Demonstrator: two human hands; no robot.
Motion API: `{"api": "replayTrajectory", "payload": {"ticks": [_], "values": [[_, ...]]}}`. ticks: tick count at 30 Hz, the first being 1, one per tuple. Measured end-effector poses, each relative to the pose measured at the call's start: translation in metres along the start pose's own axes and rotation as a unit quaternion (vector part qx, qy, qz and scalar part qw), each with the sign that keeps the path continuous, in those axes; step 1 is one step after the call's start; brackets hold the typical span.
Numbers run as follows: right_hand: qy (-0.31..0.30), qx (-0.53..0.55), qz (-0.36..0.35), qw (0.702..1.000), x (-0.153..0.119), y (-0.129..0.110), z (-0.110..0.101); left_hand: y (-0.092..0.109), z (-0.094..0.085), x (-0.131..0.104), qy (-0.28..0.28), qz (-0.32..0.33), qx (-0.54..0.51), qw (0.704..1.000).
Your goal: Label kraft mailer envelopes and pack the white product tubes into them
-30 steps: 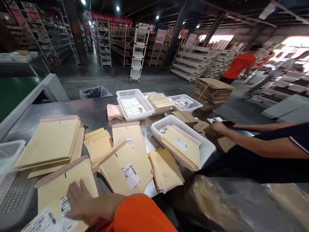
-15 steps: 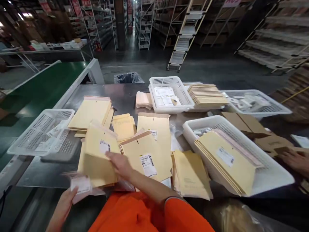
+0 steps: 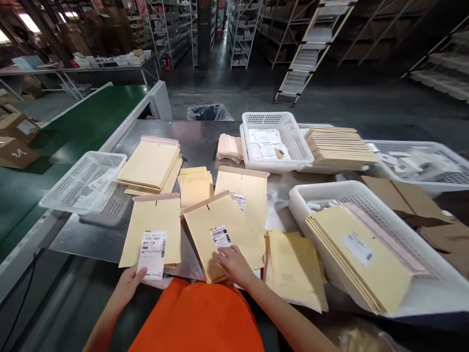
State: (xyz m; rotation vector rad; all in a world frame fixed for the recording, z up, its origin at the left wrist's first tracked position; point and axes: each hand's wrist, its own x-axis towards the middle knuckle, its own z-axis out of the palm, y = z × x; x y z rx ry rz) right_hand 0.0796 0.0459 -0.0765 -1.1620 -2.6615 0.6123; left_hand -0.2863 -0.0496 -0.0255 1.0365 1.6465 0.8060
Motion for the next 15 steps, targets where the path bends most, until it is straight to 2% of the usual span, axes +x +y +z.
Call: {"api": "replayTrajectory", "payload": {"ticks": [2, 3, 5, 7, 8, 10, 13, 15], "values": [[0.076, 0.149, 0.029, 0.985, 0.039, -0.038, -0.011, 0.011, 0.013, -0.009, -0.041, 0.017, -0.013, 0.999], [0.101, 0.238, 0.044, 0.965, 0.059, -0.058, -0.014, 0.015, 0.018, -0.012, -0.062, 0.028, -0.018, 0.998], [0.108, 0.401, 0.08, 0.906, 0.096, -0.097, -0.015, 0.016, 0.024, -0.018, -0.098, 0.045, -0.024, 0.994], [0.097, 0.502, 0.125, 0.851, 0.122, -0.127, -0.01, 0.009, 0.024, -0.022, -0.113, 0.044, -0.023, 0.992], [0.094, 0.528, 0.147, 0.831, 0.129, -0.139, -0.005, 0.005, 0.023, -0.022, -0.108, 0.037, -0.021, 0.993], [0.082, 0.554, 0.175, 0.81, 0.135, -0.158, 0.003, -0.004, 0.017, -0.021, -0.068, 0.02, -0.026, 0.997], [0.041, 0.564, 0.174, 0.806, 0.135, -0.175, 0.013, -0.005, 0.009, -0.012, 0.016, 0.013, -0.1, 0.995], [0.042, 0.554, 0.181, 0.812, 0.138, -0.182, 0.02, 0.0, 0.006, -0.002, 0.043, -0.01, -0.166, 0.985]]}}
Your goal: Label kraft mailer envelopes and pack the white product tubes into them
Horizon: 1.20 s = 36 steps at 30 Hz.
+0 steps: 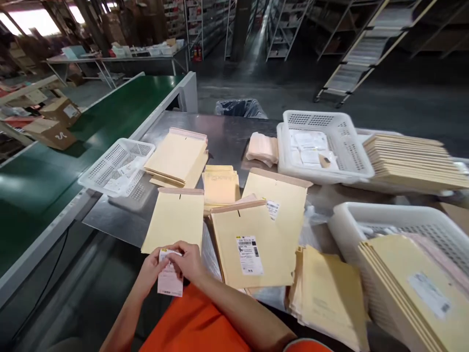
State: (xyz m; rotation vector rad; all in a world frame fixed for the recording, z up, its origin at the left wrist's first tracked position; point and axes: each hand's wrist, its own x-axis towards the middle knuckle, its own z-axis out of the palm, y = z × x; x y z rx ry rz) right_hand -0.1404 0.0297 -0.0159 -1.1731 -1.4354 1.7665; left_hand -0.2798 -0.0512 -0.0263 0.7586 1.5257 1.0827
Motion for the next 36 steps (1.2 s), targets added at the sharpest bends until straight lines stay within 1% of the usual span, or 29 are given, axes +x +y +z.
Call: {"api": "replayTrajectory", "payload": {"ticks": [2, 4, 6, 7, 9, 11, 12, 14, 15, 17, 18, 19, 21, 22, 23, 24, 25, 26, 27, 28, 29, 30, 31, 32, 33, 34, 36], "values": [[0.027, -0.008, 0.003, 1.0, 0.008, 0.004, 0.007, 0.004, 0.002, 0.01, 0.024, -0.024, -0.033, 0.999], [0.022, -0.027, 0.014, 0.999, 0.023, 0.008, 0.012, 0.0, 0.002, 0.019, 0.06, -0.029, -0.032, 0.997], [0.012, -0.117, 0.009, 0.993, 0.045, 0.012, 0.013, -0.014, -0.002, 0.025, 0.094, -0.032, -0.017, 0.995], [0.015, -0.18, -0.002, 0.984, 0.058, 0.013, 0.013, -0.024, -0.005, 0.026, 0.107, -0.04, -0.005, 0.993], [0.044, -0.291, -0.026, 0.955, 0.088, 0.014, 0.012, -0.047, -0.013, 0.024, 0.126, -0.058, 0.026, 0.99], [0.068, -0.346, -0.04, 0.935, 0.117, 0.015, 0.01, -0.071, -0.019, 0.012, 0.124, -0.076, 0.051, 0.988], [0.072, -0.36, -0.042, 0.929, 0.13, 0.017, 0.01, -0.082, -0.021, 0.003, 0.112, -0.084, 0.057, 0.988], [0.074, -0.394, -0.05, 0.915, 0.149, 0.02, 0.008, -0.098, -0.023, -0.021, 0.072, -0.102, 0.061, 0.99], [0.074, -0.41, -0.054, 0.908, 0.154, 0.023, 0.008, -0.102, -0.024, -0.034, 0.048, -0.104, 0.068, 0.991], [0.075, -0.442, -0.064, 0.892, 0.156, 0.03, 0.008, -0.101, -0.028, -0.053, 0.018, -0.079, 0.092, 0.992], [0.077, -0.455, -0.068, 0.885, 0.152, 0.034, 0.009, -0.095, -0.033, -0.058, 0.023, -0.053, 0.103, 0.993], [0.08, -0.469, -0.074, 0.876, 0.146, 0.039, 0.011, -0.086, -0.039, -0.057, 0.033, -0.021, 0.113, 0.993], [0.075, -0.512, -0.102, 0.85, 0.13, 0.051, 0.016, -0.065, -0.052, -0.042, 0.071, 0.038, 0.126, 0.989], [0.056, -0.537, -0.128, 0.832, 0.12, 0.057, 0.019, -0.055, -0.058, -0.028, 0.061, 0.06, 0.144, 0.986], [0.02, -0.561, -0.165, 0.811, 0.112, 0.063, 0.021, -0.046, -0.064, -0.014, 0.065, 0.072, 0.166, 0.981], [-0.029, -0.581, -0.207, 0.787, 0.105, 0.068, 0.022, -0.04, -0.068, 0.001, 0.05, 0.067, 0.196, 0.977], [-0.083, -0.591, -0.245, 0.764, 0.101, 0.071, 0.022, -0.036, -0.071, 0.014, 0.033, 0.059, 0.221, 0.973], [-0.128, -0.593, -0.268, 0.748, 0.101, 0.072, 0.021, -0.035, -0.072, 0.024, 0.022, 0.047, 0.24, 0.969], [-0.153, -0.594, -0.272, 0.741, 0.105, 0.072, 0.018, -0.036, -0.072, 0.032, 0.013, 0.036, 0.252, 0.967], [-0.152, -0.6, -0.256, 0.743, 0.112, 0.069, 0.013, -0.038, -0.071, 0.036, 0.009, 0.03, 0.257, 0.966], [-0.125, -0.61, -0.221, 0.75, 0.121, 0.065, 0.009, -0.04, -0.07, 0.037, 0.011, 0.027, 0.256, 0.966], [-0.085, -0.622, -0.178, 0.758, 0.129, 0.06, 0.004, -0.043, -0.068, 0.037, 0.016, 0.024, 0.253, 0.967], [-0.047, -0.632, -0.139, 0.761, 0.136, 0.056, 0.0, -0.046, -0.067, 0.036, 0.021, 0.022, 0.249, 0.968], [-0.023, -0.641, -0.115, 0.758, 0.14, 0.053, -0.003, -0.048, -0.066, 0.036, 0.027, 0.02, 0.244, 0.969], [-0.026, -0.647, -0.114, 0.753, 0.138, 0.052, -0.003, -0.049, -0.066, 0.036, 0.035, 0.017, 0.237, 0.971], [-0.054, -0.649, -0.136, 0.746, 0.131, 0.054, -0.002, -0.05, -0.066, 0.036, 0.043, 0.014, 0.229, 0.972], [-0.143, -0.636, -0.215, 0.727, 0.107, 0.062, 0.005, -0.05, -0.066, 0.04, 0.058, 0.013, 0.209, 0.976]]}}
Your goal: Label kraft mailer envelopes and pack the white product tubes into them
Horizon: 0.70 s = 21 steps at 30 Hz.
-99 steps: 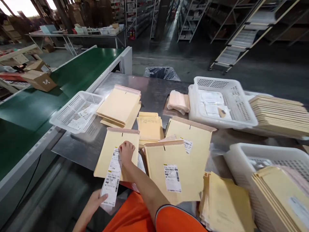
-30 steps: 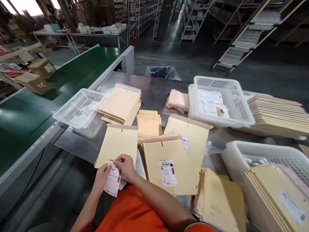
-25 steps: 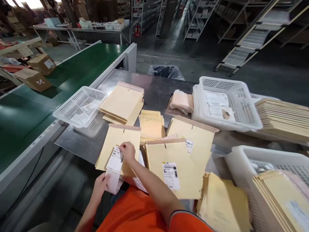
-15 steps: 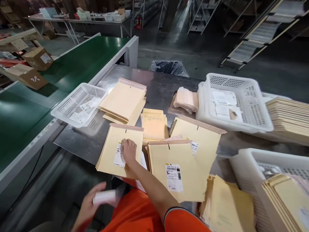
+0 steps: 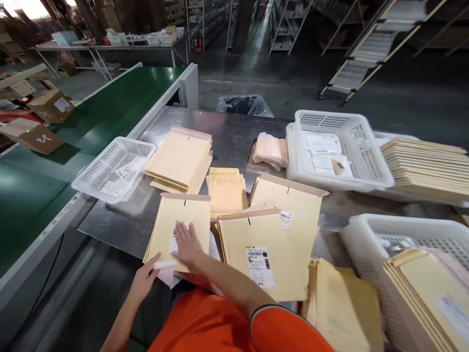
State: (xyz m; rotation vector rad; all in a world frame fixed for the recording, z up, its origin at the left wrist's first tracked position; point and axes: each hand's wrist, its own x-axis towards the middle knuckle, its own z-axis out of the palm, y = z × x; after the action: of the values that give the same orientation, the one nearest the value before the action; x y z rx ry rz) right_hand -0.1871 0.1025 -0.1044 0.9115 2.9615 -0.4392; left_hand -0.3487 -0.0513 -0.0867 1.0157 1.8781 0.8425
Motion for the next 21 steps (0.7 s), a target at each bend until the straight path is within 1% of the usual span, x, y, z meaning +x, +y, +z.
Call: {"api": "replayTrajectory", "payload": {"ticks": [1, 2, 3, 4, 6, 8, 9, 10, 11, 12, 14, 15, 16, 17, 18, 19, 21], "values": [[-0.002, 0.004, -0.05, 0.999, -0.011, -0.01, 0.005, 0.0, -0.001, 0.001, 0.007, -0.003, -0.01, 1.0], [-0.002, 0.006, -0.08, 0.997, -0.022, -0.019, 0.008, 0.001, -0.002, 0.002, 0.014, -0.006, -0.018, 1.0], [0.0, 0.009, -0.091, 0.996, -0.029, -0.027, 0.01, 0.002, -0.004, 0.0, 0.026, -0.01, -0.025, 0.999], [0.001, 0.014, -0.088, 0.996, -0.034, -0.032, 0.01, 0.004, -0.007, -0.003, 0.044, -0.013, -0.03, 0.998], [-0.021, 0.048, -0.086, 0.995, -0.034, -0.035, 0.0, 0.009, -0.015, -0.015, 0.086, -0.019, -0.039, 0.995], [-0.056, 0.108, -0.092, 0.988, -0.029, -0.027, -0.021, 0.014, -0.025, -0.032, 0.139, -0.025, -0.054, 0.989], [-0.062, 0.134, -0.086, 0.985, -0.029, -0.02, -0.034, 0.017, -0.029, -0.039, 0.162, -0.033, -0.063, 0.984], [-0.047, 0.157, -0.074, 0.984, -0.031, -0.012, -0.049, 0.019, -0.031, -0.045, 0.176, -0.043, -0.073, 0.981], [-0.006, 0.176, -0.058, 0.983, -0.038, -0.002, -0.065, 0.022, -0.031, -0.049, 0.176, -0.048, -0.081, 0.98], [0.059, 0.19, -0.038, 0.979, -0.049, 0.009, -0.082, 0.023, -0.029, -0.051, 0.165, -0.05, -0.086, 0.981], [0.205, 0.209, -0.01, 0.956, -0.086, 0.032, -0.112, 0.025, -0.018, -0.049, 0.108, -0.043, -0.08, 0.99], [0.261, 0.211, -0.005, 0.942, -0.109, 0.044, -0.123, 0.025, -0.01, -0.046, 0.076, -0.039, -0.07, 0.994], [0.286, 0.204, -0.005, 0.936, -0.135, 0.057, -0.129, 0.024, -0.002, -0.043, 0.049, -0.036, -0.057, 0.997], [0.283, 0.192, -0.01, 0.94, -0.162, 0.069, -0.13, 0.023, 0.006, -0.04, 0.035, -0.035, -0.04, 0.998], [0.26, 0.175, -0.015, 0.95, -0.189, 0.081, -0.125, 0.022, 0.012, -0.039, 0.031, -0.037, -0.023, 0.999], [0.223, 0.153, -0.02, 0.962, -0.215, 0.091, -0.114, 0.022, 0.016, -0.038, 0.033, -0.034, -0.008, 0.999], [0.143, 0.1, -0.022, 0.984, -0.261, 0.107, -0.08, 0.025, 0.021, -0.04, 0.041, -0.021, 0.004, 0.999]]}}
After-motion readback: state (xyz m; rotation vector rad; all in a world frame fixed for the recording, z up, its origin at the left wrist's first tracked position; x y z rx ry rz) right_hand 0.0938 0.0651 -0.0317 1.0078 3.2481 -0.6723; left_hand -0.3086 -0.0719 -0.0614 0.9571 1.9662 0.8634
